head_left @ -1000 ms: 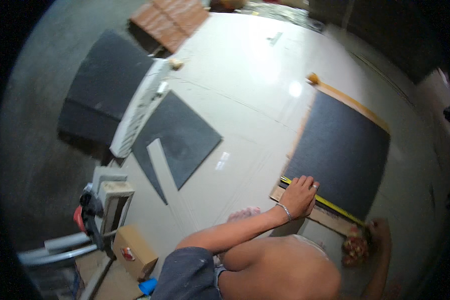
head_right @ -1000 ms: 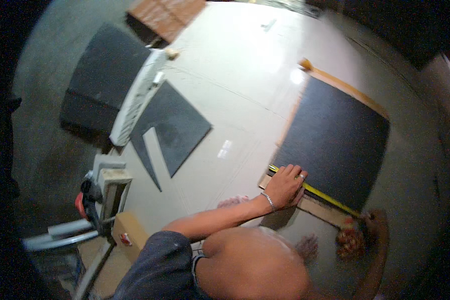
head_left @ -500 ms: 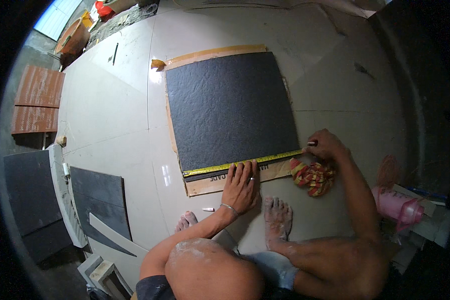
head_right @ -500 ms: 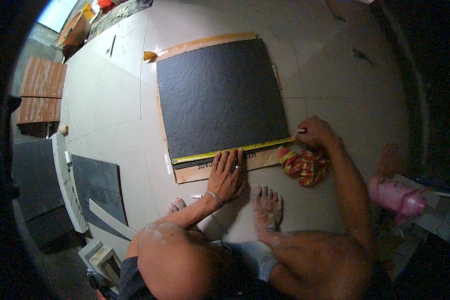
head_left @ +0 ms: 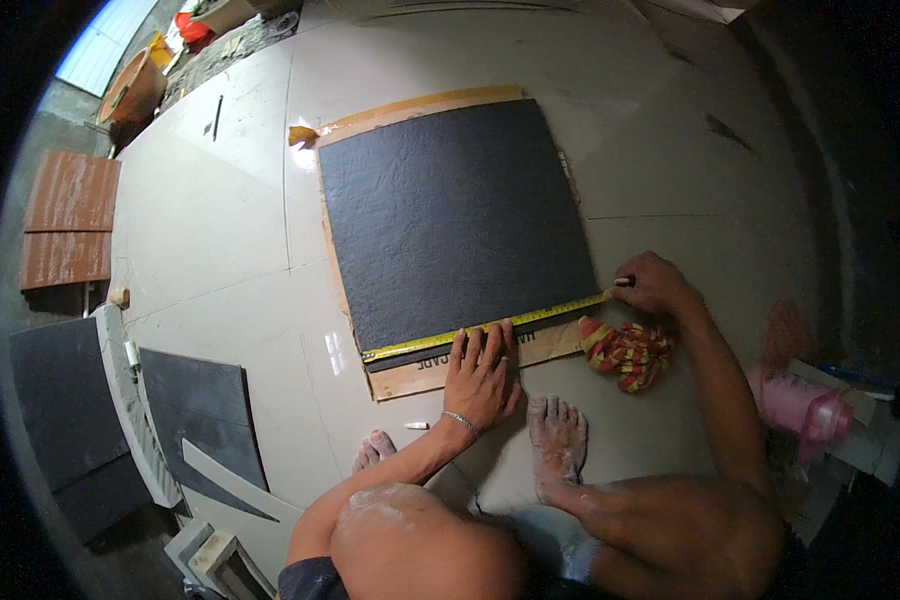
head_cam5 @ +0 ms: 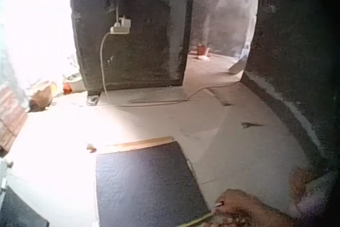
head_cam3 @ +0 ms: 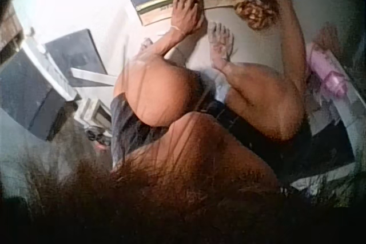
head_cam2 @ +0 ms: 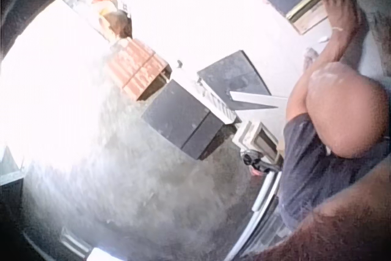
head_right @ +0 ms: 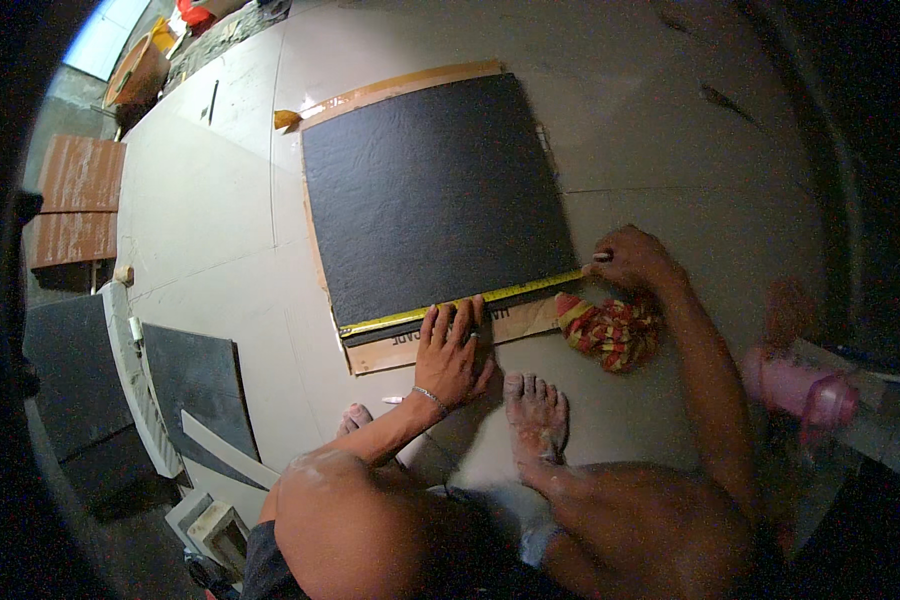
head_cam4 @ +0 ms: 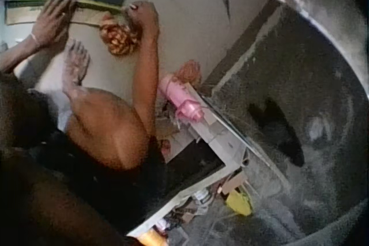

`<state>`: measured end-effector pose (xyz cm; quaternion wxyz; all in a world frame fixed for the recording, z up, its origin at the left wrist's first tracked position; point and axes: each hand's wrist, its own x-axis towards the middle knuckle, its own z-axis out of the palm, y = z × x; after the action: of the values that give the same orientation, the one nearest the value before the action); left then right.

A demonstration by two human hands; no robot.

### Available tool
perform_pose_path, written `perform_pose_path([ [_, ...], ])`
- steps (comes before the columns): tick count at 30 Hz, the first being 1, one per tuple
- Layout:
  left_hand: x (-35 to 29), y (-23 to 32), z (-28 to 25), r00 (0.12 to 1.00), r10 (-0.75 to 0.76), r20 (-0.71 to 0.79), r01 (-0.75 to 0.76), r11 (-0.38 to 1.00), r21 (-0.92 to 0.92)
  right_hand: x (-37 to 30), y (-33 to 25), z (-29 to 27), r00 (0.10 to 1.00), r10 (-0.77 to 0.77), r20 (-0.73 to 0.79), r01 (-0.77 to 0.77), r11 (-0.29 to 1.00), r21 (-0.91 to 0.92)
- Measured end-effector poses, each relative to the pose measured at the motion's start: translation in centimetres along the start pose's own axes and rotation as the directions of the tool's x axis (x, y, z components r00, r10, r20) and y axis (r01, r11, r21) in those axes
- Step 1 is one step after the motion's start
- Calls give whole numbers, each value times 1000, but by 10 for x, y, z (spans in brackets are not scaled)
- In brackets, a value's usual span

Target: The person measures and marks a dark rectangular tile using a tape measure, a straightedge, and a red marker. They wipe the tile with a cloth, reposition it, and repeat the measuring and marking process on different sides.

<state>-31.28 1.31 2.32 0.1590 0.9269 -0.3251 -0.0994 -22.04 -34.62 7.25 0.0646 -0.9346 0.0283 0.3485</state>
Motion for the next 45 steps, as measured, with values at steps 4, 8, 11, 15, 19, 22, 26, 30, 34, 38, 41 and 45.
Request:
perform_pose_path([
  [4, 3, 1, 1, 999, -2, -45, 4, 1000, 24, 3, 3, 5, 999, 31, 16, -31, 1000, -7],
  [8, 6, 3, 0, 998, -23, -60, 24, 1000, 11, 3, 8, 11, 995, -79, -53, 76, 996, -53],
  [11, 7, 3, 0, 998, -22, -52, 23, 1000, 20, -1, 6, 12, 996, -69, -57, 65, 995, -71],
  [15, 7, 3, -1, 996, -24, -83, 24, 1000, -12, -7, 0, 11, 990, -80, -112, 68, 992, -106],
  [19, 9, 3, 1, 998, -10, -65, 12, 1000, 27, -11, -4, 15, 978, -111, -178, 86, 986, -140],
  [22, 10, 5, 2, 998, -40, -49, 40, 999, -3, -18, -7, 20, 932, -176, -316, 129, 978, -165],
  [26, 11, 7, 2, 998, -37, -54, 39, 999, 28, -36, -30, 25, 818, -215, -533, 184, 977, -111],
  [30, 13, 9, 1, 997, -44, -62, 47, 998, 36, -55, -70, 25, 915, 25, -403, 266, 714, 648],
  [34, 14, 10, 2, 998, -57, -39, 59, 997, 41, -57, -97, 25, 971, -123, -206, 222, 135, 966],
  [38, 14, 9, 2, 997, -49, -54, 52, 997, 48, -49, -105, 39, 975, -179, -131, 158, 146, 977],
  [41, 13, 9, 2, 997, -51, -63, 54, 998, 45, -42, -110, 58, 924, -120, -363, 381, 360, 852],
  [45, 13, 10, 3, 996, -60, -63, 63, 997, 38, -36, -111, 77, 915, -68, -398, 384, 454, 804],
])
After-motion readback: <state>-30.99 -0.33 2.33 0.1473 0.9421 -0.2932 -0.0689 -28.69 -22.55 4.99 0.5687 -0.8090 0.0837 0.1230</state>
